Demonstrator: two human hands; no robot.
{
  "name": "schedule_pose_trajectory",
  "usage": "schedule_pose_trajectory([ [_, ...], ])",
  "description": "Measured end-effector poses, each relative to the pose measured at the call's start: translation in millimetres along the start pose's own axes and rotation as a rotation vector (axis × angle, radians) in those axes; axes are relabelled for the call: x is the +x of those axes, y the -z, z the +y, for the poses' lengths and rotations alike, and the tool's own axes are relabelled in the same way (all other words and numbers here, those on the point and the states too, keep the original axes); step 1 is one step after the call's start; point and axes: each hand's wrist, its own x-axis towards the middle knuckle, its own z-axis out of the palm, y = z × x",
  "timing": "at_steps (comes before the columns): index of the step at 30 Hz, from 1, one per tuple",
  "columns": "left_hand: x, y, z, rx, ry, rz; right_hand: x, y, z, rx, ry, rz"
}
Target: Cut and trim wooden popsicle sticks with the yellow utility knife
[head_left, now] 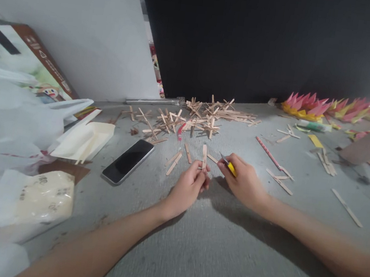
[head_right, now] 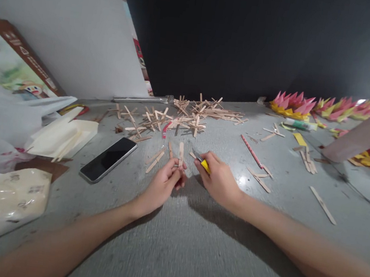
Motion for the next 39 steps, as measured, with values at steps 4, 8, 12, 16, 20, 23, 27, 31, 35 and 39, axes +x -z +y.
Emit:
schedule_pose_trajectory([
  [4,1,-0.9,-1,-0.042,-0.022,0.125,0,12,-24,0.255,-0.200,-0.125],
  [8,-2,-1.9,2,-0.013,-0.013,0.109,-6,15,-37,0.486,-0.299,-0.354],
  [12,-6,-1.3,3,0.072,-0.010,0.065,-11,11,-39,0.539,-0.350,-0.415],
  [16,-8,-1.3,5,0.135,-0.027,0.036,-11,11,-40,0.504,-0.335,-0.415],
  [20,-9,-1.7,8,0.167,-0.030,0.028,-11,13,-41,0.485,-0.346,-0.416],
  [23,-10,-2.0,8,0.188,-0.025,0.036,-11,12,-41,0.467,-0.339,-0.426],
  [27,-11,-2.0,7,0.210,-0.027,0.052,-12,10,-40,0.455,-0.339,-0.429],
  [31,-11,-1.5,8,0.218,-0.030,0.039,-12,9,-41,0.462,-0.348,-0.428],
  [35,-12,-0.8,11,0.254,-0.036,0.031,-12,9,-43,0.446,-0.357,-0.431],
  [39,-12,-0.5,11,0.275,-0.047,0.019,-13,9,-45,0.474,-0.372,-0.424],
])
